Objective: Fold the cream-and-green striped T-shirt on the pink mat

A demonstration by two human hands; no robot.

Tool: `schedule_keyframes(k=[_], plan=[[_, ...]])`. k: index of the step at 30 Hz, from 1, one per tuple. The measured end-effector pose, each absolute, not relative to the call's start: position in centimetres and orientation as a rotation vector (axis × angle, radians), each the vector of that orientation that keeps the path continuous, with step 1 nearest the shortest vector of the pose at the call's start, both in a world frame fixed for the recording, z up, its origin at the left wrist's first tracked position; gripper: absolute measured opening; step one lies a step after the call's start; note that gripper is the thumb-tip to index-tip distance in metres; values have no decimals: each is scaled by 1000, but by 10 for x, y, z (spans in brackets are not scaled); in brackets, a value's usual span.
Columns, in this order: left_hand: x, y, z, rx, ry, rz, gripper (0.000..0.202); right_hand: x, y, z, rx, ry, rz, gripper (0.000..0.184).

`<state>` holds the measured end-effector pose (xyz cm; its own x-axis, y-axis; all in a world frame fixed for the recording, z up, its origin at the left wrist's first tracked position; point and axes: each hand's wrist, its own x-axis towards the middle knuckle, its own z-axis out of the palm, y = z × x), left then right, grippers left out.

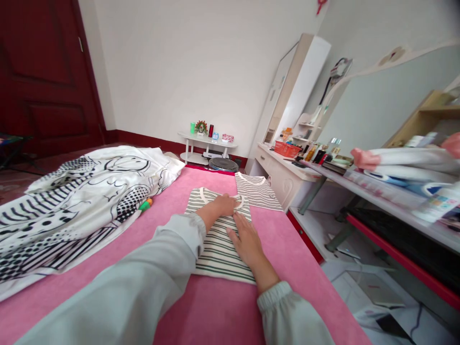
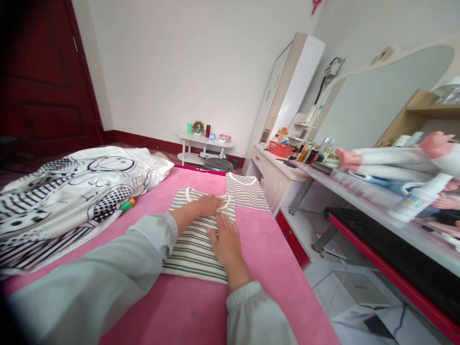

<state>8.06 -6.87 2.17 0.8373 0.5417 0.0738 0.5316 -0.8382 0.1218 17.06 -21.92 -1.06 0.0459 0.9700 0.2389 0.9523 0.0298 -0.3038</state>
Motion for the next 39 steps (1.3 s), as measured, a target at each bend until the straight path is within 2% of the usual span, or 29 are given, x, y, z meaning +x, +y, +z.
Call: schedule_keyframes(k=[6,11,15,25,31,34,39], plan=[[13,-109,16,2940,836,331,48,170,-219,-10,-1953,-1948,17,57],[-33,-112,1,2752,1204,530,59,167,-220,-10,-1968,-1955,-29,55],[-42,-84,-2,2647,1365,492,61,168,-219,-10,-1946,-1963,-60,54],[-29,-48,-14,2577,1394,269,67,170,-218,-10,-1987,-1944,19,56],[-47,-85,-9,2592,1408,144,75,173,-218,-13,-1898,-1918,40,54],[-60,-123,0,2627,1410,55,76,182,-217,-12,-1769,-1812,94,44],[-71,-182,24,2595,1692,24,65,204,-224,10,-1941,-1487,119,33]])
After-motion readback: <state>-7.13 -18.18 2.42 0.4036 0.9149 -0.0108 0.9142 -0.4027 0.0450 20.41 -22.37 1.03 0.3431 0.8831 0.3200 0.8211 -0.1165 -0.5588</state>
